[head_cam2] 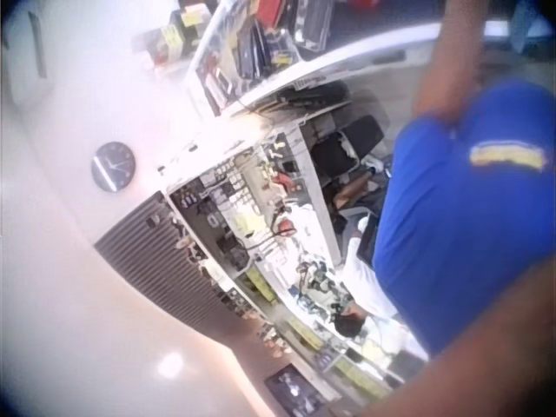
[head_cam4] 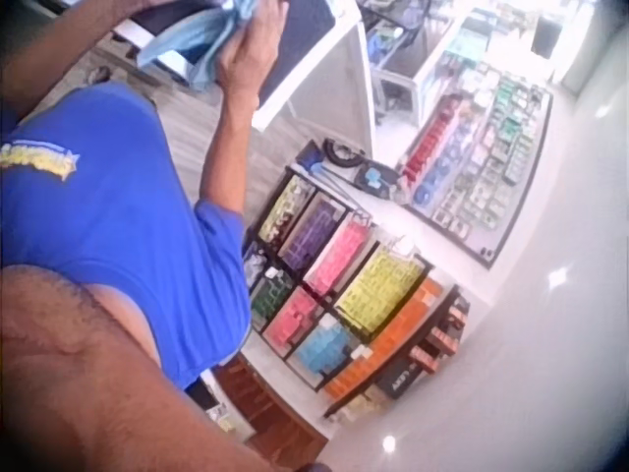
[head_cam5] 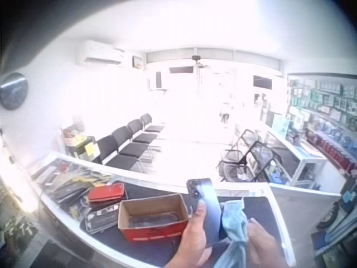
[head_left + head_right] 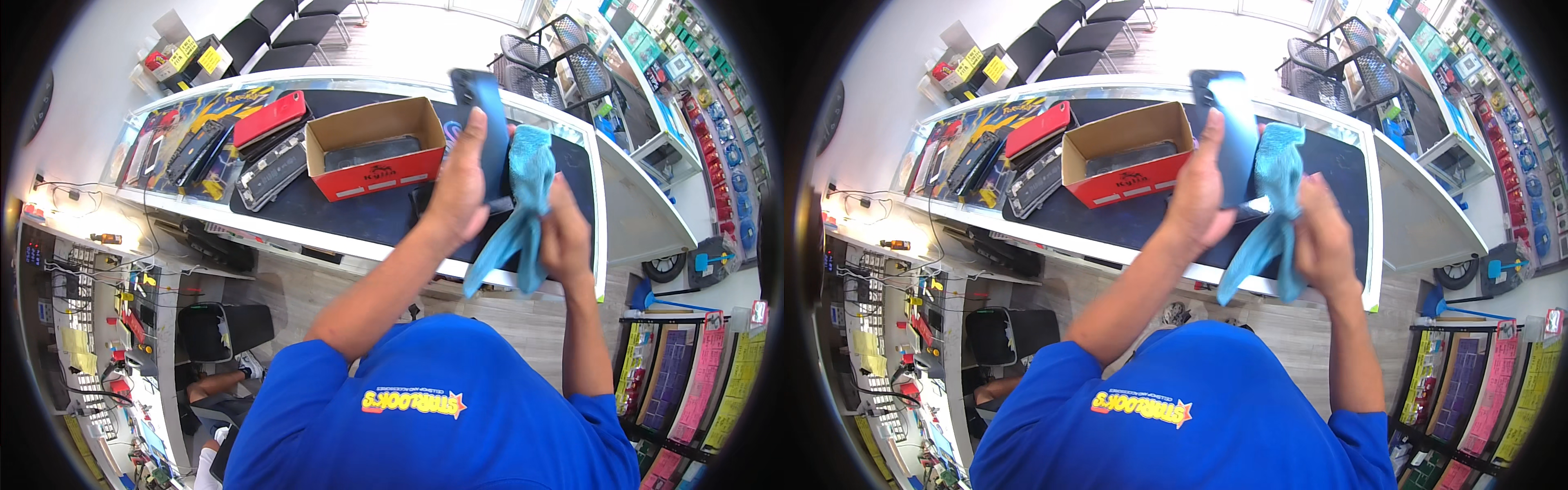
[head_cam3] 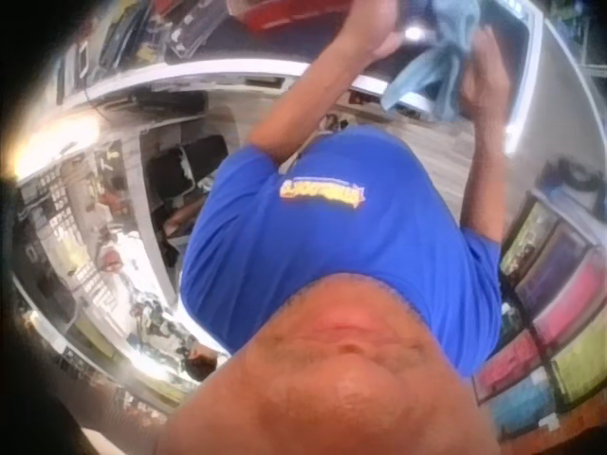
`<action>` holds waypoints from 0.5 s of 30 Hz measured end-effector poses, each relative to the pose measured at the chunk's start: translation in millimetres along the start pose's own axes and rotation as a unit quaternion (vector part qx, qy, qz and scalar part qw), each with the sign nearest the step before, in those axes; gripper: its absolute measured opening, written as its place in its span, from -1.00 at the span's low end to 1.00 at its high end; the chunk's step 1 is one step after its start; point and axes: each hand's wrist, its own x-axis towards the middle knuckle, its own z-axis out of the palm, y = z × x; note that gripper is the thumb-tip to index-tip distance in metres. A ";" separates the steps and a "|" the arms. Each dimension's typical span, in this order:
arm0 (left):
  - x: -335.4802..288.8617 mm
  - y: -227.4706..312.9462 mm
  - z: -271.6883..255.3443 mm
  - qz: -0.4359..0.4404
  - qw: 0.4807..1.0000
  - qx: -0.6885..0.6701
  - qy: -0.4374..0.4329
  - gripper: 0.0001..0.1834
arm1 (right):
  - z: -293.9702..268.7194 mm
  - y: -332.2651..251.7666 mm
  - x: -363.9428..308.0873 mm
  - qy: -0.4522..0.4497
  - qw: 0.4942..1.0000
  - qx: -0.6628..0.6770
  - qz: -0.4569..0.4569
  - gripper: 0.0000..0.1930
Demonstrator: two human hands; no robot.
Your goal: The person wipes several smartphones with a blue cloth, removes a phone case, and places the phone into a red box. The person also handles bubble wrap and a small accessory from the box. The task occurs at a counter in a retail electronics environment.
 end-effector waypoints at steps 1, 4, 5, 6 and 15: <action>-1.1 10.7 -4.6 0.023 1.000 0.020 0.002 -0.40 | -9.0 9.9 -1.0 0.028 0.995 -0.016 0.090 -0.55; -9.0 38.3 -4.8 0.057 0.994 0.094 -0.013 -0.46 | -33.0 33.3 9.2 -0.096 0.943 -0.297 0.118 -0.50; -10.5 38.9 -7.2 0.056 0.990 0.126 -0.015 -0.47 | -34.5 27.1 17.7 -0.070 0.955 -0.246 0.149 -0.49; -12.9 37.7 -7.6 0.058 0.986 0.156 -0.015 -0.49 | -41.8 14.5 30.1 -0.046 0.964 -0.195 0.177 -0.48; -11.3 66.1 2.7 0.139 0.810 0.569 -0.045 -0.41 | 5.2 -19.2 41.8 0.103 0.779 0.503 0.359 -0.59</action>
